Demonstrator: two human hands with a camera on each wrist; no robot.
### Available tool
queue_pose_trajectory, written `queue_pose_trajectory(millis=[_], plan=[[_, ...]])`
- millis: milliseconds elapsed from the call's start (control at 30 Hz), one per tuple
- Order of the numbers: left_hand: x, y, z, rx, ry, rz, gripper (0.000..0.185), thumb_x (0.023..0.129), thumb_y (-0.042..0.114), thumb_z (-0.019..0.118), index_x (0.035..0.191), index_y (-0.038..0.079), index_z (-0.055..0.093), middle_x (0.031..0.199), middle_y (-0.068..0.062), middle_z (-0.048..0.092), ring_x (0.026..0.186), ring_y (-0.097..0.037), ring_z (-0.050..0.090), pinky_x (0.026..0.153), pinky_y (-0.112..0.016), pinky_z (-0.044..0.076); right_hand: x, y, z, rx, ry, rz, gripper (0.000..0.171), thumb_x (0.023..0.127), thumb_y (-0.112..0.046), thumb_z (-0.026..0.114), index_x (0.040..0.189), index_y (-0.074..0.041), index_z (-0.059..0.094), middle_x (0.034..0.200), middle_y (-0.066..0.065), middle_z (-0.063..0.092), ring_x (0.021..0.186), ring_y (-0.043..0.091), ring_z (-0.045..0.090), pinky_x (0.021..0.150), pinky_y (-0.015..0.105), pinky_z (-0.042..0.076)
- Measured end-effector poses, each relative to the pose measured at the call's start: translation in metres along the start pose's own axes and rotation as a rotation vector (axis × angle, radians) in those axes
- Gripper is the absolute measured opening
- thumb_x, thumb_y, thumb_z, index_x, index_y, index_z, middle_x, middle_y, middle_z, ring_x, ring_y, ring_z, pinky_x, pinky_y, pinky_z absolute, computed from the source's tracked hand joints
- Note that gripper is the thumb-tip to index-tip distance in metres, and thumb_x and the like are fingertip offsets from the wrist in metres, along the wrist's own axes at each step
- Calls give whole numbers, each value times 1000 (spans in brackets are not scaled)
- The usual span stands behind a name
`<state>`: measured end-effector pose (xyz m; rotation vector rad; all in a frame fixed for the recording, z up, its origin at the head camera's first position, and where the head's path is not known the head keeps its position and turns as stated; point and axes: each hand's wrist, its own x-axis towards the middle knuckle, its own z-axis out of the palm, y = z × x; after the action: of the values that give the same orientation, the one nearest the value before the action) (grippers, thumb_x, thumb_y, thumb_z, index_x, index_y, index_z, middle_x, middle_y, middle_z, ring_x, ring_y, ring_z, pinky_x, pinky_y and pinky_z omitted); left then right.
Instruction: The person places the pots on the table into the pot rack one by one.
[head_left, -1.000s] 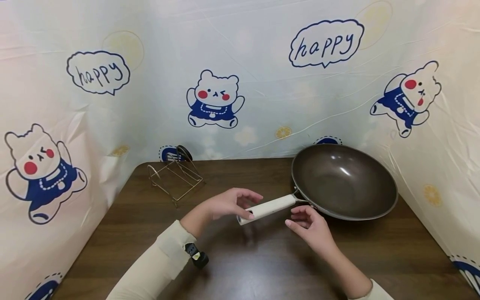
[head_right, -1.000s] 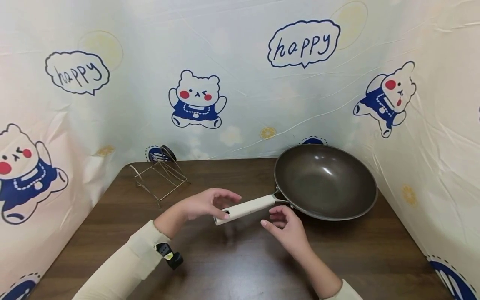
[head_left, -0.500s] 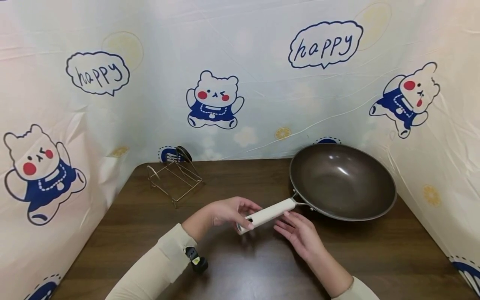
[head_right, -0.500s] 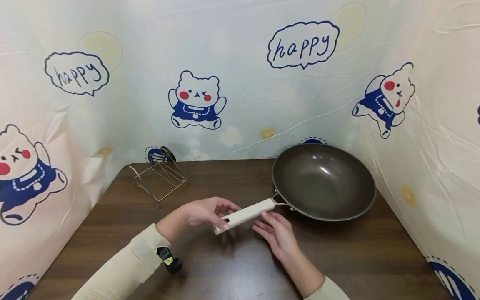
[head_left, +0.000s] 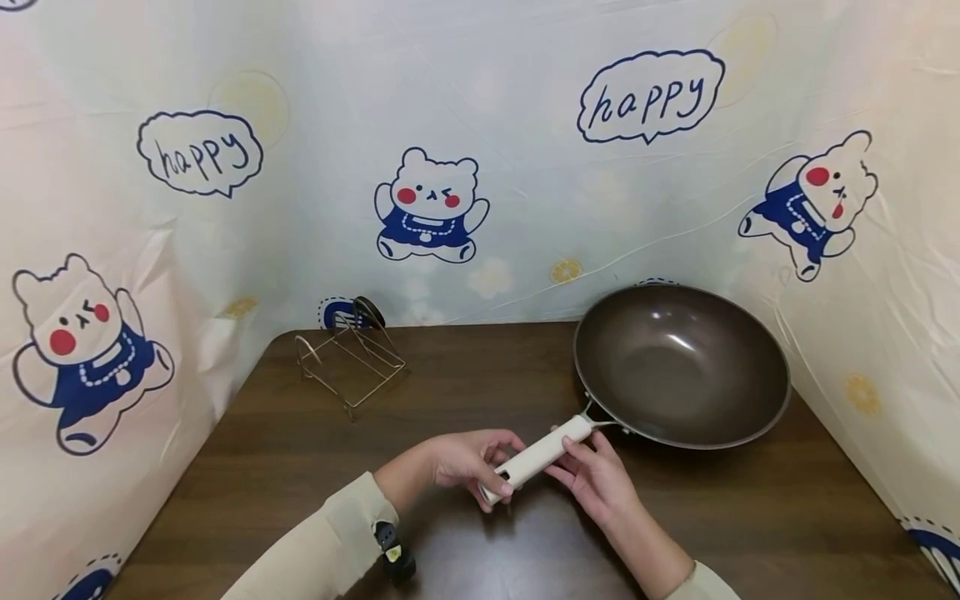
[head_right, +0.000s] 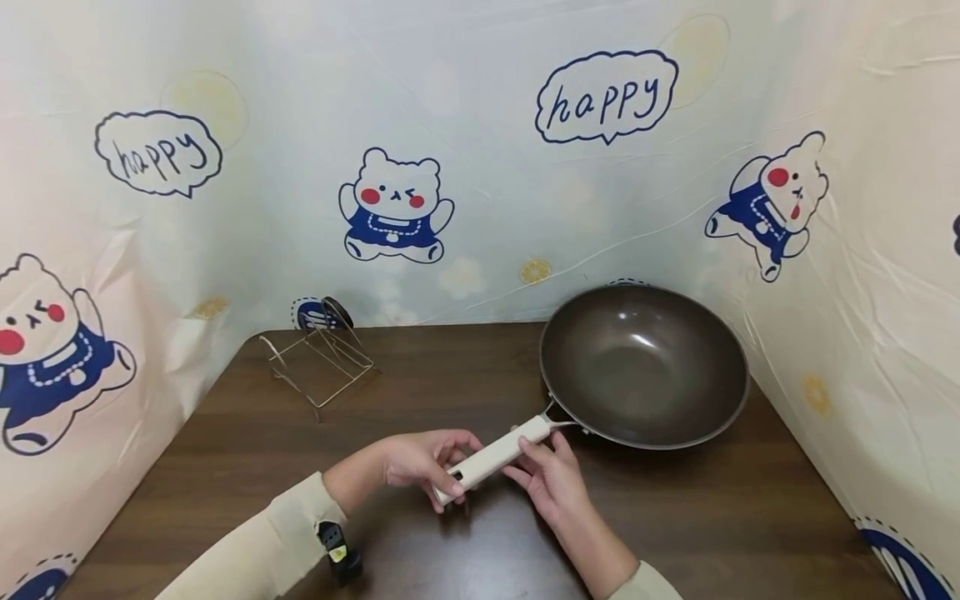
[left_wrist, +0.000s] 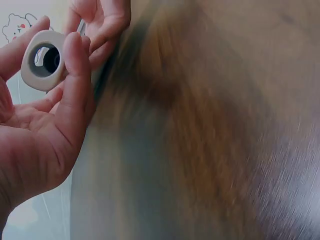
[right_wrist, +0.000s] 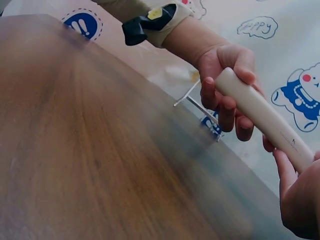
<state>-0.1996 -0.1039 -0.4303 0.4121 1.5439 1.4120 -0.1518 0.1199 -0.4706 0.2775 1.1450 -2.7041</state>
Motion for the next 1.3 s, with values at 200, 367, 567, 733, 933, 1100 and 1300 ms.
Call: queue_pose_trajectory(millis=[200, 367, 567, 733, 933, 1100, 1300], plan=[[1, -7, 9, -10, 12, 24, 45, 84, -12, 63, 121, 6, 43, 95, -10, 62, 73, -21, 65, 54, -32, 55, -2, 2, -3, -35, 0, -30, 42, 95, 11, 47, 132, -3, 34, 117, 16, 62, 91, 21, 67, 72, 39, 58], [0, -15, 14, -25, 33, 36, 47, 83, -15, 62, 121, 6, 43, 95, -9, 60, 72, -21, 65, 53, -32, 55, -4, 2, -3, -62, 1, -37, 47, 93, 15, 46, 135, 1, 31, 118, 18, 62, 94, 22, 67, 70, 40, 58], [-1, -21, 19, -38, 81, 87, 51, 81, -16, 64, 122, 6, 44, 97, -9, 59, 73, -23, 66, 53, -33, 55, -4, 0, -2, -127, -49, -66, 47, 92, 13, 48, 134, 3, 31, 122, 20, 60, 98, 21, 66, 71, 39, 58], [-1, -30, 24, -67, 80, 149, 52, 81, -17, 66, 123, 5, 43, 101, -9, 58, 75, -24, 66, 54, -33, 56, -3, 0, -4, -196, -75, -113, 46, 90, 14, 52, 130, 1, 35, 122, 22, 59, 94, 22, 67, 67, 38, 58], [1, -39, 29, -74, 96, 243, 56, 79, -20, 66, 124, 1, 41, 104, -9, 58, 75, -21, 66, 56, -31, 56, 4, -1, -6, -317, -166, -206, 53, 85, 15, 59, 130, 5, 33, 115, 17, 63, 87, 21, 67, 64, 36, 58], [5, -43, 33, 46, 218, 298, 63, 71, -20, 74, 123, 4, 46, 97, -7, 61, 71, -19, 65, 59, -29, 55, 10, -6, -7, -423, -233, -250, 54, 84, 15, 61, 129, 8, 31, 108, 5, 66, 89, 19, 68, 66, 37, 59], [7, -41, 38, 223, 322, 309, 78, 64, -10, 85, 129, 9, 47, 96, -4, 62, 71, -17, 66, 59, -28, 55, 11, -14, -7, -493, -311, -267, 52, 85, 12, 63, 127, 9, 31, 109, 3, 67, 89, 17, 67, 65, 37, 58]])
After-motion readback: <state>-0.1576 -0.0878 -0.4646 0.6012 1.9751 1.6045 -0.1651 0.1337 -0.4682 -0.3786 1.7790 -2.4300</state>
